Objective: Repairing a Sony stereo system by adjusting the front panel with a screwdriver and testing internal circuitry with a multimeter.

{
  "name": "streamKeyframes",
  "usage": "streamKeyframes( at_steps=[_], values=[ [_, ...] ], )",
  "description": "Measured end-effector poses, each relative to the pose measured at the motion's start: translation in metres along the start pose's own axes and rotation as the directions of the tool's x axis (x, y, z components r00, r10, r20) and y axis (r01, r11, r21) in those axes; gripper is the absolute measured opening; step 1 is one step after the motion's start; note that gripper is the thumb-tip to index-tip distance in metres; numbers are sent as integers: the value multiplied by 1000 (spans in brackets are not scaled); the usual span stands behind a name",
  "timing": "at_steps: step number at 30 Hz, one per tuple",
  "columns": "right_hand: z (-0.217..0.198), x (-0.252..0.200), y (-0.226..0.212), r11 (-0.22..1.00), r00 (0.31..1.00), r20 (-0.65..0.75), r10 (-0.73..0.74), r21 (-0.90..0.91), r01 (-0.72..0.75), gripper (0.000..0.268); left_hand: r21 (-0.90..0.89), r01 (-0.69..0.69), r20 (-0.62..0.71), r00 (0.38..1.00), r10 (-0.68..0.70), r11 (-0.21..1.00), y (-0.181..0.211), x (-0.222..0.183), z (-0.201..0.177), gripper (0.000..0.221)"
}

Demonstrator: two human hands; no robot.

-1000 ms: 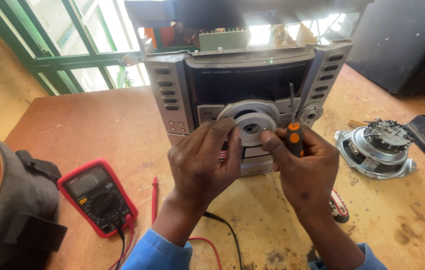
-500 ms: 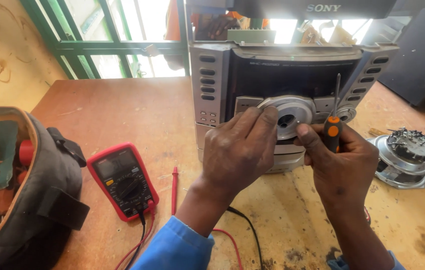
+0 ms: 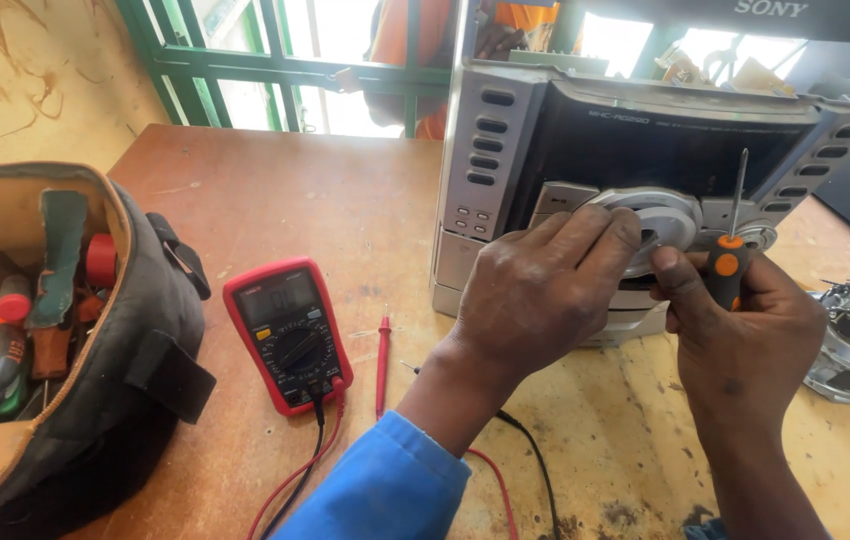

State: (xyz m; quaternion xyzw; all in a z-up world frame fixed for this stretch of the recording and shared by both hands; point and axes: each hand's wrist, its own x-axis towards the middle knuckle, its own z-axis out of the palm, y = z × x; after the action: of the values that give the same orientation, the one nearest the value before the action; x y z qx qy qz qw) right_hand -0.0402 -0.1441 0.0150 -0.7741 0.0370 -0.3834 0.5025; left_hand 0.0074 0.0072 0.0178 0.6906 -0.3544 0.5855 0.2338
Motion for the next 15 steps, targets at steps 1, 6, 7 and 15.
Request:
streamKeyframes(
  at_steps=[1, 6, 7, 15],
  values=[
    [1, 0, 1, 1000, 1000, 2, -2, -1, 2, 21, 2, 2, -1, 1000, -2, 1000, -1, -1, 0, 9],
    [2, 1, 11, 996, 998, -25, -61, -73, 59, 21, 0, 8, -14, 1000, -8, 1000, -4, -3, 1, 8],
    [2, 0, 12, 995, 998, -22, -63, -73, 62, 21, 3, 10, -16, 1000, -10, 1000, -4, -4, 1, 8],
    [6, -3, 21, 984, 991, -57, -124, -134, 116, 26, -42, 35, -40, 999, -36, 999, -4, -5, 2, 3]
  ],
)
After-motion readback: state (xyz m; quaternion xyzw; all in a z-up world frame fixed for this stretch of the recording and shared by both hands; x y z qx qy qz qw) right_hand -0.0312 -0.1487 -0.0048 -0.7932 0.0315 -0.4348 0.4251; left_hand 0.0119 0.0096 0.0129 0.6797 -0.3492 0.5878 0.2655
